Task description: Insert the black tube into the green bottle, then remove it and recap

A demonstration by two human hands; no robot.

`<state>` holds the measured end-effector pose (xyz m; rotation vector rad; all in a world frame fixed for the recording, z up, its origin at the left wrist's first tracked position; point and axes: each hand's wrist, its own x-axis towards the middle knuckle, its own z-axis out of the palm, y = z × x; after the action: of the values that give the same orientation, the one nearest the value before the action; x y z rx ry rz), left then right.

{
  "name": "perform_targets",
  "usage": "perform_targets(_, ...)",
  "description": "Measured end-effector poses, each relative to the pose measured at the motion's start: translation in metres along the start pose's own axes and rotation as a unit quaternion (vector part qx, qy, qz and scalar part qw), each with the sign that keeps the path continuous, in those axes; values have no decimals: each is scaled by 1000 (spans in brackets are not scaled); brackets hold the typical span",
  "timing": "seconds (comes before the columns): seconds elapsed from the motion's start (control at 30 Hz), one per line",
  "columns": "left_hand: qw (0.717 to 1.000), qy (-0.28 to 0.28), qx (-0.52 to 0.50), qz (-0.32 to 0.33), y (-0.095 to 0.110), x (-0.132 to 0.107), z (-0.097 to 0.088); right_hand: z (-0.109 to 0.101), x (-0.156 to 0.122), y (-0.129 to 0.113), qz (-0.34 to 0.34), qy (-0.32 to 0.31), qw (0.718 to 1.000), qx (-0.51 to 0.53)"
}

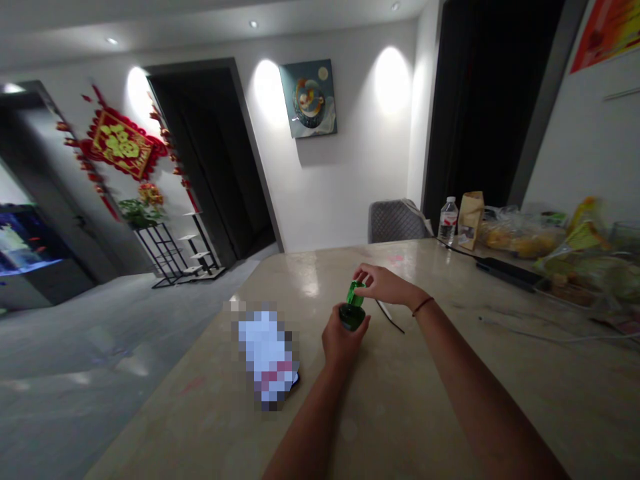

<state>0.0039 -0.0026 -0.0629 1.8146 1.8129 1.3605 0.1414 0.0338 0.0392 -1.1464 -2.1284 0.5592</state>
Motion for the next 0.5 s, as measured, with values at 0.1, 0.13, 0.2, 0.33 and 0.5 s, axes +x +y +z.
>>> perform_targets(0.1, 1000, 1, -3, 2, -1, 0, 1, -6, 2, 7, -6, 36, 998, 57)
perform_targets(0.13, 1000, 0, -5, 3, -1, 0, 1, -7, 3, 11, 1, 56, 996, 68)
perform_targets(0.2, 1000, 1, -5, 3, -1, 0, 1, -9, 5, 21, 23, 102, 992, 78)
perform_targets(0.33, 1000, 0, -2, 2, -2, 0, 1, -6, 10, 50, 43, 148, 979, 137)
perform_targets(0.5, 1000, 0, -9, 0, -3, 0, 1, 17, 14, 93, 127, 240, 923, 274)
